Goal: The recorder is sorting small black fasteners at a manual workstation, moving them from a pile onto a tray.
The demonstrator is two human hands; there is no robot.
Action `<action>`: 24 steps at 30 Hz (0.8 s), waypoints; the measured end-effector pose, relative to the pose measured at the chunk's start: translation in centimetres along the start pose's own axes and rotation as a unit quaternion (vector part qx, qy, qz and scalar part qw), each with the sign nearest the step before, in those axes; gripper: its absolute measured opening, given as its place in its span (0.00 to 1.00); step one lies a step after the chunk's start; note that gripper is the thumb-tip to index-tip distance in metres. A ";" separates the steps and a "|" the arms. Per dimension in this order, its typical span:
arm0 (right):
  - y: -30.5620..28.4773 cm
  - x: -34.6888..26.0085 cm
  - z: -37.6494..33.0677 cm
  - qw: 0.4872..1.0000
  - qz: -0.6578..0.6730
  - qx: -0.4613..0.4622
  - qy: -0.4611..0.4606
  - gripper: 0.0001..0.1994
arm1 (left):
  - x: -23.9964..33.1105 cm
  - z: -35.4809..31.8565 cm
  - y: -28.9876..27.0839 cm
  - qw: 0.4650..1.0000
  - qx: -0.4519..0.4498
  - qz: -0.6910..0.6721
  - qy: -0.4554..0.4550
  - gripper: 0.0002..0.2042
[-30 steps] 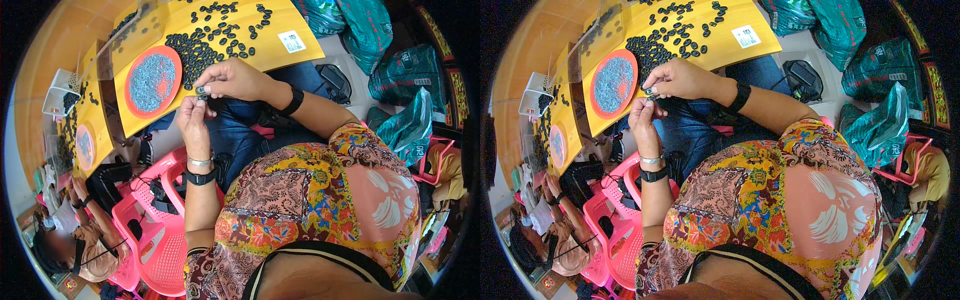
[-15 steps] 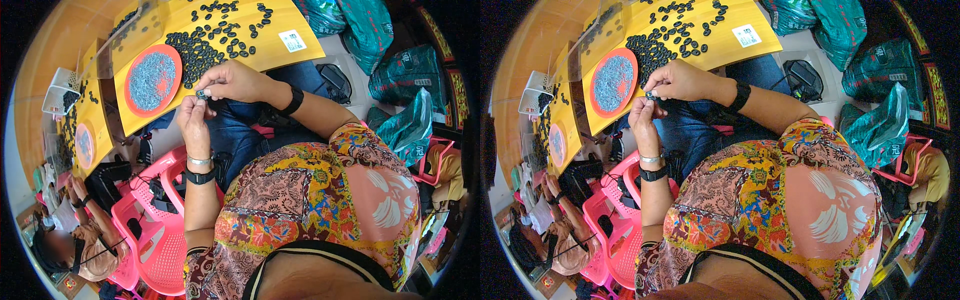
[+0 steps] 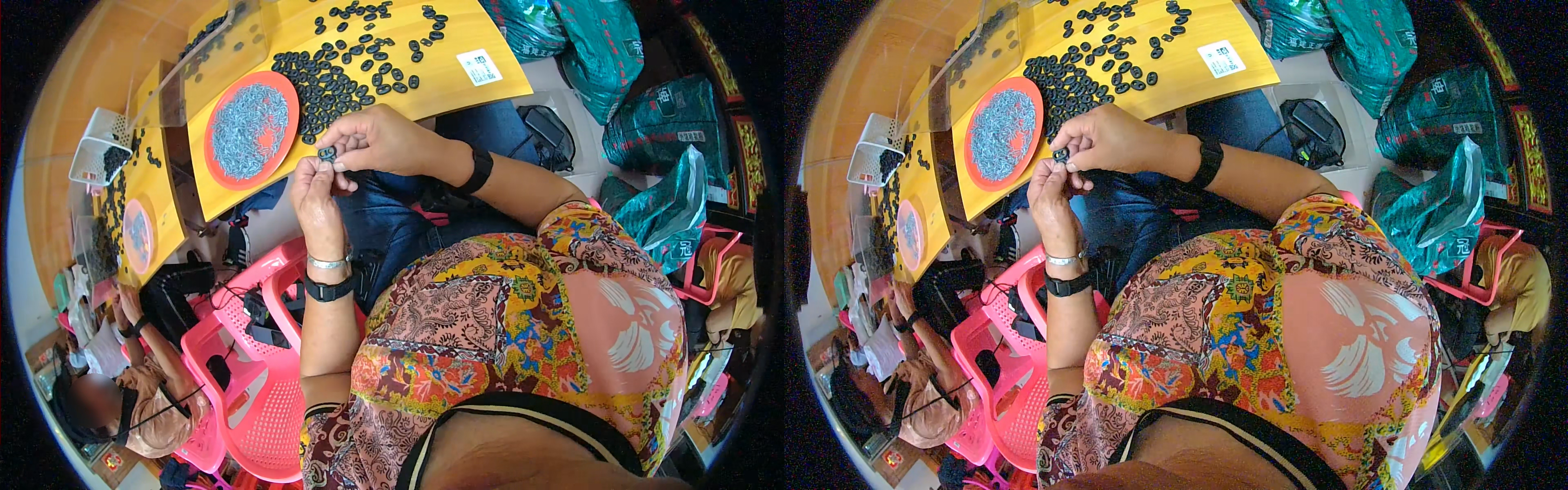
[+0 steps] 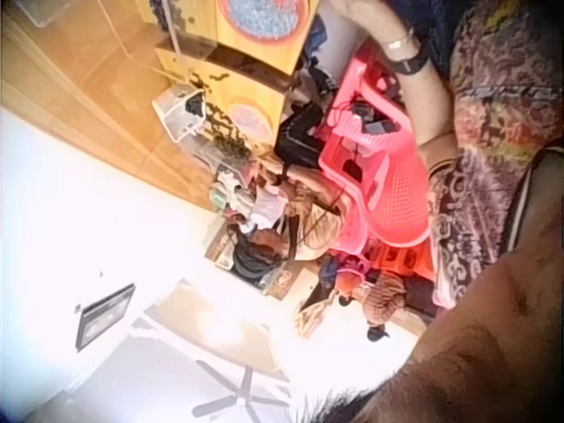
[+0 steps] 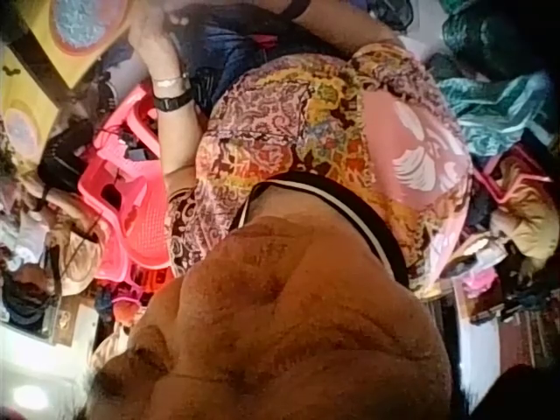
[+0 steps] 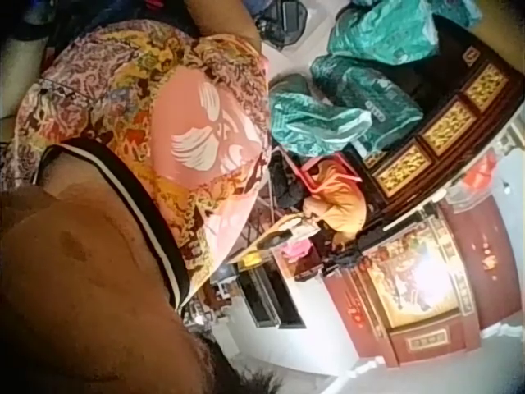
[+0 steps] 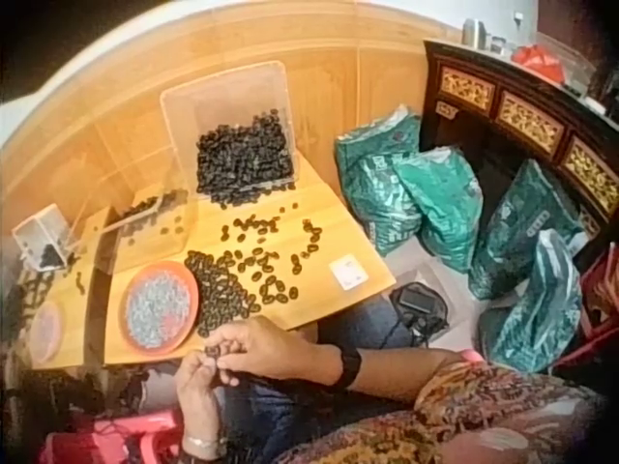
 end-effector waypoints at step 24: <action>0.3 -5.8 0.3 0.998 0.016 -0.035 -0.051 0.13 | 7.3 -5.9 2.4 0.823 0.117 0.404 0.382 0.11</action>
Point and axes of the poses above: each hand's wrist, its own z-axis towards the middle knuckle, its own y-axis out of the palm, x = y × z, the point moved 10 cm from there along z, towards the middle knuckle, and after that the axes turned 14 degrees about -y, right-handed, at the moved point
